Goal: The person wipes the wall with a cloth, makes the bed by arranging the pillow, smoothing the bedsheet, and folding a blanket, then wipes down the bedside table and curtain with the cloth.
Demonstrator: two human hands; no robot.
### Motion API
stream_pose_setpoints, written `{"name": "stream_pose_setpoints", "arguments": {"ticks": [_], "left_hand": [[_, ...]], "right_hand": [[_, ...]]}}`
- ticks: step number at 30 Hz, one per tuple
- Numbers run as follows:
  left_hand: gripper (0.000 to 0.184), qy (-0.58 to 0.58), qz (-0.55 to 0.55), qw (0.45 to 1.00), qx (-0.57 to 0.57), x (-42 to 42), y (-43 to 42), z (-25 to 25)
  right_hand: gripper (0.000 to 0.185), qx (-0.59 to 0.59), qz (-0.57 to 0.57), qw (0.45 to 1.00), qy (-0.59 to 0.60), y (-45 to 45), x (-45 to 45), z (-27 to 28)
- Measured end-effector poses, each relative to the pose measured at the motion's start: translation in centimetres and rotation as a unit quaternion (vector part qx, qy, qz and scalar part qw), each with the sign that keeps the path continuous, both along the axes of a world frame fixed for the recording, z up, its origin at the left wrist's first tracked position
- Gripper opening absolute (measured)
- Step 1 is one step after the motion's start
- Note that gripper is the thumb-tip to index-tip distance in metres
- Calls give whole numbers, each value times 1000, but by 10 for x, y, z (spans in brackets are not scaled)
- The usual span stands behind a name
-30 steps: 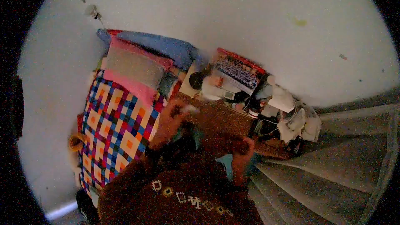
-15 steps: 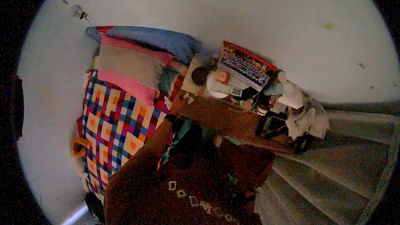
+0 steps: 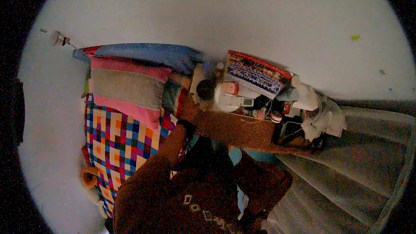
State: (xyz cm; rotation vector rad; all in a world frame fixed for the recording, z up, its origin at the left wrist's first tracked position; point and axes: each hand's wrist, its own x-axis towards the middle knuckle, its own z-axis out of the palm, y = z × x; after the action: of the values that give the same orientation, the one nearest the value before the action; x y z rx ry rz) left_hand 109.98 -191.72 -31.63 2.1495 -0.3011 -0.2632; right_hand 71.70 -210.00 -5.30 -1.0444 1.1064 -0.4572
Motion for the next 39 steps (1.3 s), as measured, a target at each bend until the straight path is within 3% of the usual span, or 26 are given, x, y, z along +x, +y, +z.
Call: {"name": "stream_pose_setpoints", "arguments": {"ticks": [3,10,12,14,16,18,19,20,25,27,29,32,35,39], "left_hand": [[51,-47,-22,998,26,32,-16,29],[55,-115,-78,988,74,106,-72,150],[45,-122,-104,984,71,111,-77,182],[45,-141,-91,983,76,121,-83,149],[52,-288,-128,933,172,140,-94,40],[56,-243,-88,961,94,142,-105,33],[56,-117,-29,992,-30,132,-105,75],[55,15,31,988,-152,125,-106,101],[63,-134,86,987,1,147,-88,43],[65,-131,104,986,15,142,-83,66],[65,-72,118,990,-22,121,-76,153],[64,-208,99,970,-76,107,-58,183],[61,-68,34,947,-311,68,-46,280],[58,-101,8,933,-346,29,-37,310]], "right_hand": [[38,-4,-6,1000,4,7,0,4],[38,-24,-24,999,1,21,9,12],[37,-36,-29,999,-4,25,16,16],[37,-62,-36,997,-10,25,28,21],[37,-99,-45,994,-14,24,43,31],[37,-155,-55,986,-24,22,60,44],[37,-184,-59,981,-29,21,69,52],[36,-217,-64,974,-34,21,78,61],[36,-364,-82,924,-80,27,118,103],[36,-399,-78,909,-97,31,130,119],[36,-423,-71,896,-114,34,139,131],[35,-419,-47,897,-133,34,145,137],[41,-343,-4,925,-162,20,135,119],[43,-300,84,937,-156,19,150,116]]}}
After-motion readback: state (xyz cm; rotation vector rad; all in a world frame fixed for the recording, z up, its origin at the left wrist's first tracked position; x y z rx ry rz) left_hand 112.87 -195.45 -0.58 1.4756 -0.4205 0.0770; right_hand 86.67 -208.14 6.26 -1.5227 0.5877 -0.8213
